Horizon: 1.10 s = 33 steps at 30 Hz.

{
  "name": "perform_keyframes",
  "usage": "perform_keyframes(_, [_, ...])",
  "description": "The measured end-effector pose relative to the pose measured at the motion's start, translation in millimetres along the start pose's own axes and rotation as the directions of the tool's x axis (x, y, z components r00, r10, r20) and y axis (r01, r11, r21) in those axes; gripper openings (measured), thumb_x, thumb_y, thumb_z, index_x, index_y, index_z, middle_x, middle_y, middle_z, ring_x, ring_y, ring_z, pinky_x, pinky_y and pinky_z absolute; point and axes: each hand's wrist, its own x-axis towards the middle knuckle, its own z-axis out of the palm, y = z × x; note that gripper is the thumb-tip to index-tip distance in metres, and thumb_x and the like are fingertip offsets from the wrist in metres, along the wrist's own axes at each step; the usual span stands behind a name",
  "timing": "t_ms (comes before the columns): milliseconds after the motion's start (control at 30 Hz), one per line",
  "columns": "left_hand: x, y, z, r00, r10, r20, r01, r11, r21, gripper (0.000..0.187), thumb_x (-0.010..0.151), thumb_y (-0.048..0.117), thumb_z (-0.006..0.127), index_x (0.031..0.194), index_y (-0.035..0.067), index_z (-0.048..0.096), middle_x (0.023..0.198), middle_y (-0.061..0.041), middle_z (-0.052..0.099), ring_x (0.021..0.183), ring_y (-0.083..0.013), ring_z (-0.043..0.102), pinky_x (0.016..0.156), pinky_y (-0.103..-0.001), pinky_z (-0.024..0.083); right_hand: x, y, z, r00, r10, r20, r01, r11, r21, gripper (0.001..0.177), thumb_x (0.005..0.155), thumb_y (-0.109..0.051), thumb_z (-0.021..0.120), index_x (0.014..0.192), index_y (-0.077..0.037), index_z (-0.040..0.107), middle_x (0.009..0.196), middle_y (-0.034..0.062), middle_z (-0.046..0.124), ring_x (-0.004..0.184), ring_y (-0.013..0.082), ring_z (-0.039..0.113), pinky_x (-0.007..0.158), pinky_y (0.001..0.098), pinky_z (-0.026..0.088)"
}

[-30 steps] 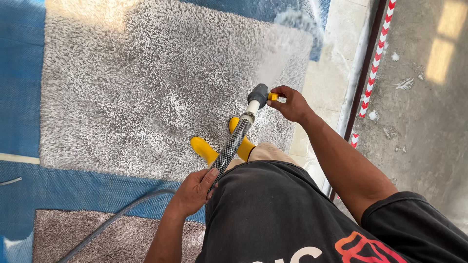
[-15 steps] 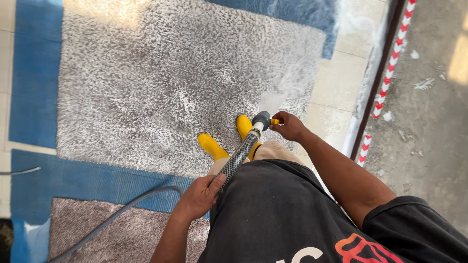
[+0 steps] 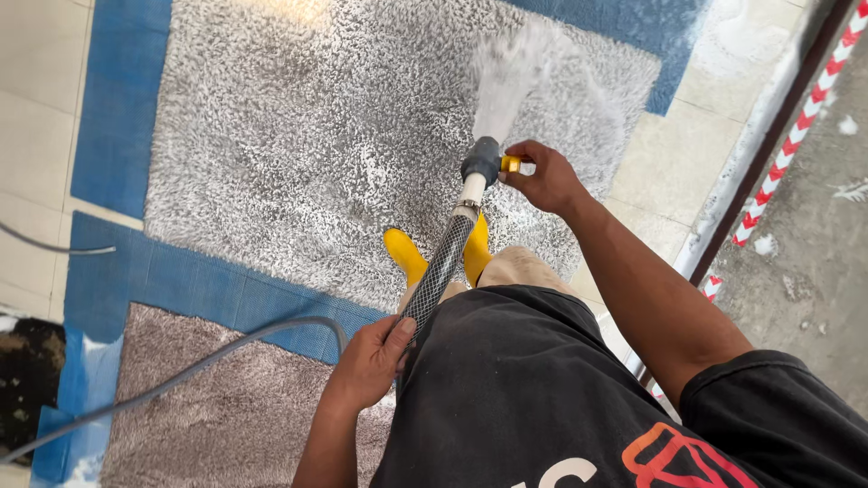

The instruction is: The person sprays water from a hose onto two rugs placed on the floor, moving the stream back and forth to soak the fibers.

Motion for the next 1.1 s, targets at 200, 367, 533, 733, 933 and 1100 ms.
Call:
perform_keyframes(200, [-11,6,19,0.996,0.014,-0.090,-0.005,0.995,0.095,0.060,0.098,0.057,0.051,0.077,0.003,0.066,0.055,-0.002,0.055,0.051,-0.0130,0.053,0.049,-0.032,0.042,-11,26,11,0.988,0.035,0.152,-0.027,0.998,-0.057,0.055,0.086,-0.034,0.080,0.130,-0.005,0.064,0.124,0.0155,0.071,0.121,0.0297,0.066,0.102,0.0400,0.052])
perform_keyframes(367, [-28,2,52,0.980,-0.041,-0.194,0.055,0.996,0.067,0.055,0.099,0.054,0.054,0.081,0.003,0.067,0.054,-0.002,0.055,0.052,-0.0125,0.053,0.051,-0.032,0.043,9,44,41,0.952,-0.079,0.297,0.102,0.993,-0.063,0.056,0.084,-0.033,0.079,0.131,-0.006,0.065,0.124,0.0156,0.071,0.120,0.0294,0.067,0.100,0.0407,0.052])
perform_keyframes(533, [-39,10,66,0.944,-0.155,-0.293,0.128,0.986,-0.109,0.044,0.097,0.047,0.057,0.090,0.007,0.072,0.057,-0.001,0.057,0.052,-0.0110,0.053,0.049,-0.031,0.042,31,30,48,0.878,-0.172,0.446,0.268,0.950,-0.160,0.055,0.089,-0.042,0.073,0.132,-0.009,0.066,0.123,0.0161,0.072,0.116,0.0318,0.068,0.100,0.0419,0.053])
perform_keyframes(733, [-46,32,54,0.939,-0.037,-0.342,-0.020,0.987,-0.160,0.036,0.098,0.039,0.065,0.104,0.003,0.066,0.064,0.000,0.059,0.056,-0.0084,0.054,0.049,-0.027,0.044,42,-3,39,0.811,-0.088,0.578,0.288,0.921,-0.264,0.049,0.094,-0.043,0.065,0.132,-0.011,0.066,0.115,0.0169,0.073,0.108,0.0345,0.069,0.094,0.0452,0.053])
perform_keyframes(933, [-56,36,59,0.921,0.069,-0.384,-0.166,0.960,-0.227,0.035,0.095,0.034,0.068,0.115,0.005,0.064,0.066,0.003,0.058,0.056,-0.0057,0.052,0.050,-0.025,0.044,18,-10,27,0.811,-0.015,0.585,0.246,0.915,-0.318,0.046,0.095,-0.042,0.063,0.128,-0.010,0.069,0.111,0.0138,0.076,0.105,0.0308,0.071,0.093,0.0440,0.052])
perform_keyframes(1100, [-69,2,75,0.911,0.111,-0.397,-0.209,0.955,-0.212,0.031,0.095,0.033,0.069,0.111,0.007,0.068,0.063,0.003,0.056,0.055,-0.0054,0.051,0.049,-0.025,0.042,-24,3,30,0.843,0.021,0.537,0.199,0.916,-0.349,0.045,0.094,-0.041,0.064,0.127,-0.009,0.070,0.113,0.0133,0.075,0.107,0.0290,0.069,0.096,0.0415,0.051])
